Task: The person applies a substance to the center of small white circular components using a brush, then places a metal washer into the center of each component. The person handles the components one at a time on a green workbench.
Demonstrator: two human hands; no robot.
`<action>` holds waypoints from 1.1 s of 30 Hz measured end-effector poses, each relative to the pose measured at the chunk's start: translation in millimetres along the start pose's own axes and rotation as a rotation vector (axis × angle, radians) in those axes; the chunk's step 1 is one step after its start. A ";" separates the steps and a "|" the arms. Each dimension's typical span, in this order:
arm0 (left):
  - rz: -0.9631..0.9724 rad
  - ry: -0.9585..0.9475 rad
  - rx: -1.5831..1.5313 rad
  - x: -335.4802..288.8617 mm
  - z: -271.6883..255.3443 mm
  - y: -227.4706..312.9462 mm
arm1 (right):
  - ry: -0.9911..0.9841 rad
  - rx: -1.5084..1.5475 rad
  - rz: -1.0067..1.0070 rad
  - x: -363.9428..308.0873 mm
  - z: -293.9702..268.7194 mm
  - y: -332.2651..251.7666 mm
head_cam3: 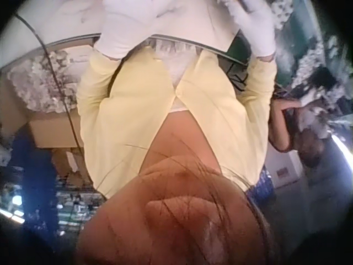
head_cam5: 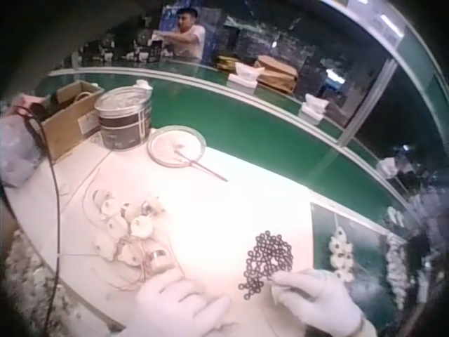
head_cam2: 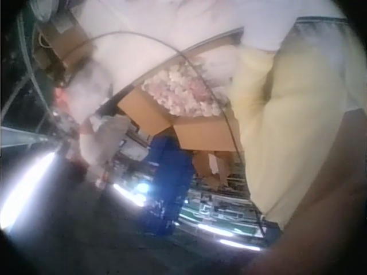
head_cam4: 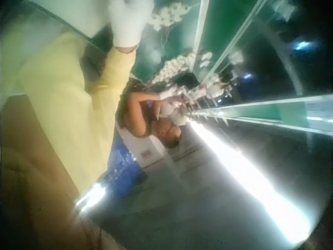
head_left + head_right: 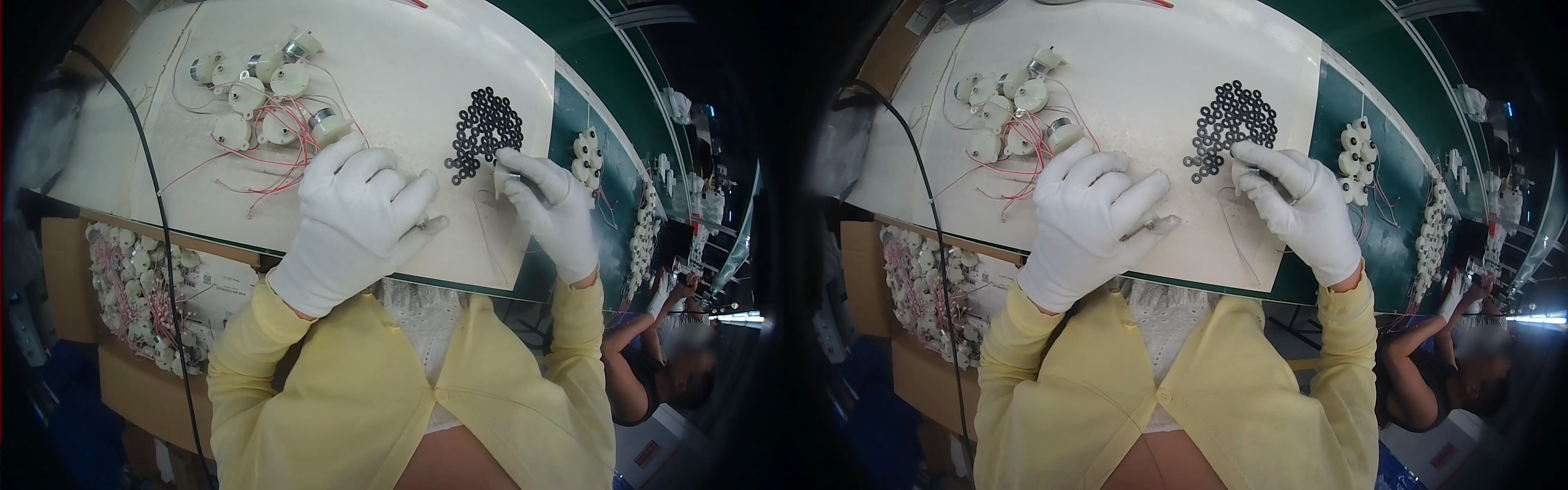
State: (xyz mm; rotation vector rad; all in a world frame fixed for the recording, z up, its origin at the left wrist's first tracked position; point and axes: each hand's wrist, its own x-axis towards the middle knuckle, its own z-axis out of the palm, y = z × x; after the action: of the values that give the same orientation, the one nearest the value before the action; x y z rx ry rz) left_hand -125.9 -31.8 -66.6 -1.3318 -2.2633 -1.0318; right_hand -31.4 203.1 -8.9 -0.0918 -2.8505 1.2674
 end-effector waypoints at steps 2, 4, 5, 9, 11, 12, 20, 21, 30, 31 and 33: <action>0.000 0.007 -0.019 0.0 0.8 -0.7 | 0.027 0.152 0.055 -1.3 2.6 1.4; -0.003 0.011 -0.027 -0.4 0.8 -1.0 | 0.061 0.446 0.186 -8.1 2.0 2.9; -0.007 0.012 -0.026 -0.6 0.4 -1.1 | 0.047 0.477 0.232 -10.4 -1.7 1.8; -0.023 0.007 -0.031 1.1 -2.7 0.0 | -0.003 0.649 0.202 -23.8 -23.2 7.3; -0.019 0.007 -0.036 1.5 -2.7 0.0 | -0.003 0.726 0.115 -30.0 -26.3 13.6; -0.017 0.008 -0.039 1.4 -2.5 -0.1 | 0.010 0.745 0.092 -32.0 -26.6 15.1; -0.028 -0.026 -0.046 1.8 -3.5 -0.9 | -0.003 0.693 0.404 -29.3 -27.1 10.7; -0.029 -0.032 -0.044 1.6 -3.7 -0.9 | 0.003 0.671 0.433 -27.2 -25.6 10.3; -0.024 -0.011 -0.059 -1.3 -2.4 -1.9 | -0.012 0.335 0.236 -9.0 -4.3 7.5; -0.026 -0.012 -0.058 -1.5 -2.3 -1.7 | -0.015 0.256 0.204 -6.2 -2.3 4.9; -0.031 -0.015 -0.055 -2.0 -1.6 -1.3 | -0.024 0.094 0.070 -0.9 0.2 4.4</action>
State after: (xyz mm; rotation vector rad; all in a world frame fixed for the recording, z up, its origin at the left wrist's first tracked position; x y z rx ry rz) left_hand -126.1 -34.5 -67.2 -1.3343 -2.2883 -1.1060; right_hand -30.2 205.8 -12.3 -0.1768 -2.8250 1.4230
